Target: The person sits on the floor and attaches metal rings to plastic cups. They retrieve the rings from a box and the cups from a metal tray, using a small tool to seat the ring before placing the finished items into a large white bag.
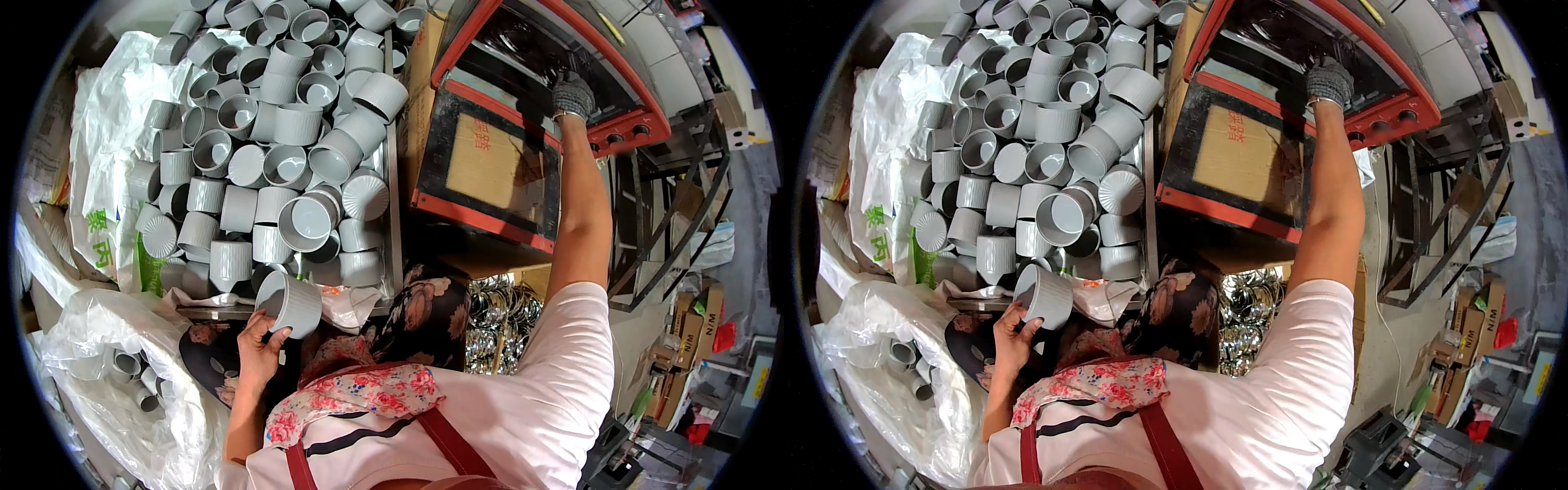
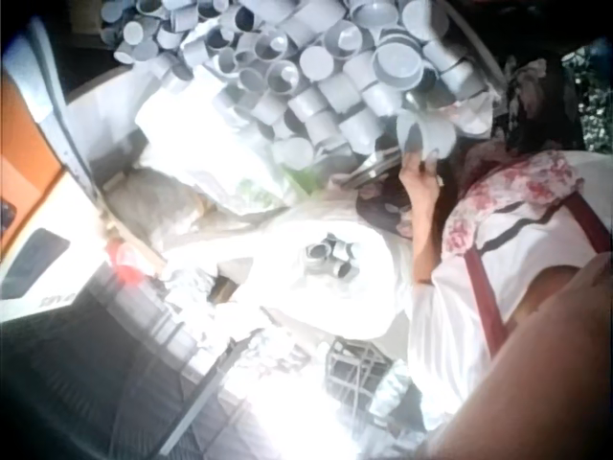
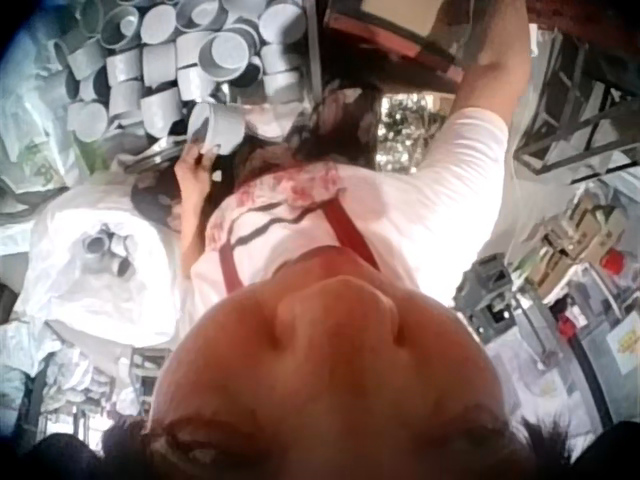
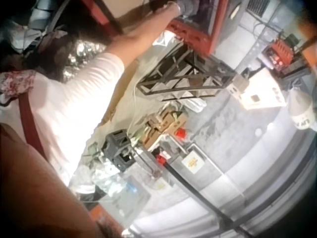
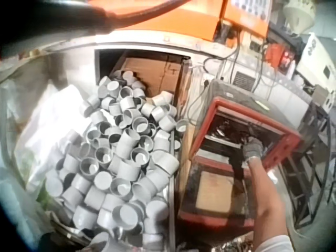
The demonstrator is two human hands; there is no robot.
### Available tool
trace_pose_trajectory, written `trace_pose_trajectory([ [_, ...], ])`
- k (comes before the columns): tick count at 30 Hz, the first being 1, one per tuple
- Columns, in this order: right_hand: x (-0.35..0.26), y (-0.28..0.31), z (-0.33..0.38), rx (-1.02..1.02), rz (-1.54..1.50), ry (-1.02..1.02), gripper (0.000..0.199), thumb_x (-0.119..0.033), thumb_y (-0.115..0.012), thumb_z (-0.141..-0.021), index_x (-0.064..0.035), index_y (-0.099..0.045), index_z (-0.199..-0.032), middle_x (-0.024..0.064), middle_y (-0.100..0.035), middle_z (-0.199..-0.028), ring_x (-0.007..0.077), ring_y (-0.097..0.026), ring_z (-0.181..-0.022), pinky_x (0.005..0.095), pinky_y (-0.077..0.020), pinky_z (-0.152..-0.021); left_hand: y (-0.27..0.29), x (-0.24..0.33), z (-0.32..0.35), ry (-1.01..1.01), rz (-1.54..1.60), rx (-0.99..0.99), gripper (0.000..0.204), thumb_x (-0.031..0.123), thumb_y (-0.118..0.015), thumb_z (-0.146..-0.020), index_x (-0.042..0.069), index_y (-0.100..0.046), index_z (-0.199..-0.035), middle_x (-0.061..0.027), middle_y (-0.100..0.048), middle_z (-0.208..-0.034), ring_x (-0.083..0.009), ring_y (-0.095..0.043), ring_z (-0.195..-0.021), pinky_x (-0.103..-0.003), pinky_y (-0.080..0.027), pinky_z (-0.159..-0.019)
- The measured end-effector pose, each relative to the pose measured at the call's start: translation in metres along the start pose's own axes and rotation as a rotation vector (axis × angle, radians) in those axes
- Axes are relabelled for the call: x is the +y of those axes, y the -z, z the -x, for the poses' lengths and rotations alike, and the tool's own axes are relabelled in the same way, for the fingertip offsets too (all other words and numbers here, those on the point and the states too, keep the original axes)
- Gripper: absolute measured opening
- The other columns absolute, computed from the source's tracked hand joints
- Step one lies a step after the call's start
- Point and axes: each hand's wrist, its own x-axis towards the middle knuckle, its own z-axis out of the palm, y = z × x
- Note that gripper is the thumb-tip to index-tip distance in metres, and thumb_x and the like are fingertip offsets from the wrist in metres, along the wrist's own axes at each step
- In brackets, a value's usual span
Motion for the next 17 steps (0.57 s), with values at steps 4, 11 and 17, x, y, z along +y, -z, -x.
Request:
trace_pose_trajectory([
  [4, -0.012, 0.045, 0.039, 0.116, -0.185, 0.118, 0.03, -0.034, -0.051, -0.088, -0.0096, -0.065, -0.097, 0.0208, -0.064, -0.096, 0.0387, -0.061, -0.092, 0.0451, -0.0481, -0.079, 0.003, 0.008, 0.001, -0.055, 0.029, 0.025, 0.019, 0.006, -0.071, -0.074, -0.004, -0.06, -0.085, -0.0131, -0.06, -0.085, -0.0243, -0.057, -0.088, -0.032, -0.043, -0.085],
  [11, -0.091, 0.151, 0.263, 0.015, -0.671, 0.98, 0.007, -0.009, -0.058, -0.088, -0.0027, -0.061, -0.09, 0.0099, -0.064, -0.08, 0.0185, -0.06, -0.067, 0.0307, -0.0482, -0.061, 0.016, 0.02, 0.02, -0.099, 0.219, -0.001, 0.022, 0.015, -0.068, -0.08, -0.001, -0.054, -0.072, -0.0066, -0.05, -0.068, -0.0155, -0.047, -0.064, -0.028, -0.038, -0.06],
  [17, -0.16, 0.182, 0.467, -1.297, -1.597, 0.249, 0.021, -0.015, -0.065, -0.087, -0.0051, -0.064, -0.105, 0.0034, -0.068, -0.097, 0.0054, -0.059, -0.085, 0.0231, -0.0486, -0.075, 0.025, 0.015, 0.064, -0.006, 0.454, -0.083, 0.023, 0.021, -0.071, -0.078, 0.003, -0.056, -0.078, -0.0004, -0.053, -0.073, -0.0091, -0.047, -0.072, -0.024, -0.039, -0.068],
])
